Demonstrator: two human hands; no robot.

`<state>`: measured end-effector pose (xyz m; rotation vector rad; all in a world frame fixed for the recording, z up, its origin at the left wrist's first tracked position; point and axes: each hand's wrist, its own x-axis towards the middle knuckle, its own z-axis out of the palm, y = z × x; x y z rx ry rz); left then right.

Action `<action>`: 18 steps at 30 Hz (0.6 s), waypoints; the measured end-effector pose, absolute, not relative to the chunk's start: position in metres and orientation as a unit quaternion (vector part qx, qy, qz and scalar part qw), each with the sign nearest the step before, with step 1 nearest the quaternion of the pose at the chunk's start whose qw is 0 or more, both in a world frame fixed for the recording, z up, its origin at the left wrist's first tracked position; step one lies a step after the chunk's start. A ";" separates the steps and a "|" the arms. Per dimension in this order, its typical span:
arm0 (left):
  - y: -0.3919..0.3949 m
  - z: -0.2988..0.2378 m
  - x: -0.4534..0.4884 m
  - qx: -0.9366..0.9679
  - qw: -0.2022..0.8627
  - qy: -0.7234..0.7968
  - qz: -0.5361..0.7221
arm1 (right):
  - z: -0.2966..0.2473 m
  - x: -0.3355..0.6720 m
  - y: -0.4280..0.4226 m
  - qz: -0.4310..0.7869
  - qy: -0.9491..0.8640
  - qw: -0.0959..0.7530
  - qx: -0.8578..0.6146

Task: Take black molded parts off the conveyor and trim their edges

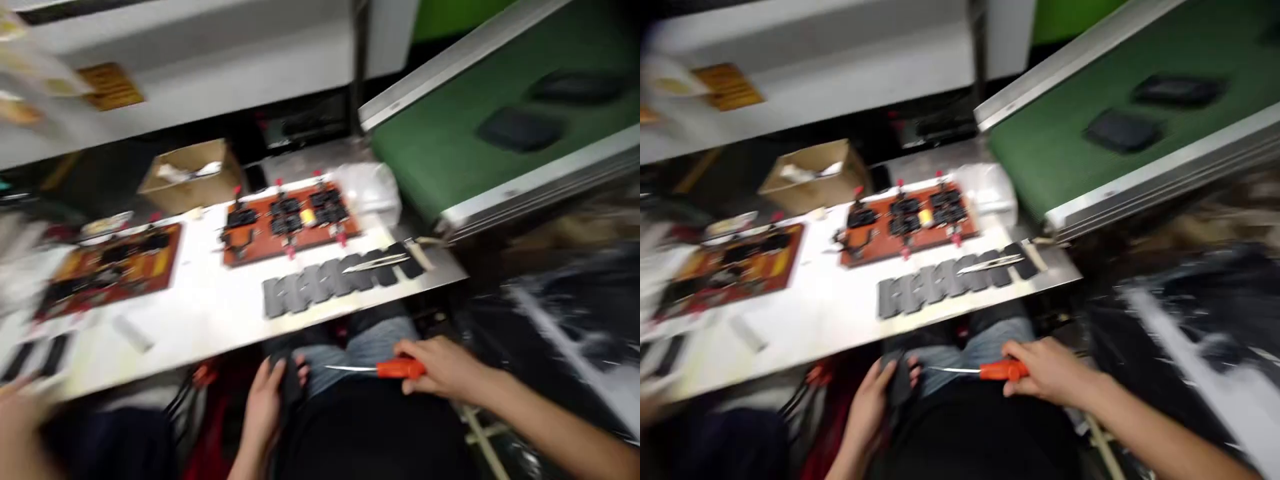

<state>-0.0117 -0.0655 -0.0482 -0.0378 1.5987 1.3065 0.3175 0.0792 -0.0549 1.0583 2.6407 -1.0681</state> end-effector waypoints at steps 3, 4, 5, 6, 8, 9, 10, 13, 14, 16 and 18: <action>-0.084 -0.061 -0.023 -0.043 0.479 0.689 0.542 | -0.050 0.265 0.098 -0.286 0.908 0.127 0.279; -0.090 -0.067 -0.027 -0.054 0.469 0.695 0.542 | -0.048 0.249 0.101 -0.280 0.916 0.129 0.258; -0.096 -0.071 -0.030 -0.063 0.464 0.697 0.543 | -0.045 0.236 0.102 -0.279 0.921 0.129 0.240; -0.100 -0.073 -0.032 -0.070 0.462 0.696 0.546 | -0.042 0.226 0.101 -0.279 0.925 0.128 0.225; -0.105 -0.073 -0.032 -0.076 0.472 0.686 0.549 | -0.036 0.215 0.099 -0.277 0.929 0.126 0.209; -0.105 -0.072 -0.032 -0.077 0.482 0.679 0.548 | -0.033 0.213 0.099 -0.278 0.931 0.122 0.204; -0.105 -0.070 -0.033 -0.075 0.494 0.672 0.547 | -0.030 0.214 0.099 -0.281 0.933 0.115 0.194; -0.095 -0.069 -0.036 -0.066 0.536 0.654 0.530 | -0.020 0.231 0.113 -0.283 0.944 0.074 0.153; -0.090 -0.071 -0.038 -0.064 0.546 0.654 0.520 | -0.015 0.243 0.121 -0.270 0.946 0.056 0.169; -0.077 -0.078 -0.040 -0.065 0.558 0.658 0.501 | -0.002 0.275 0.139 -0.226 0.937 0.030 0.266; -0.064 -0.087 -0.037 -0.065 0.572 0.663 0.478 | 0.010 0.316 0.152 -0.199 0.896 0.017 0.396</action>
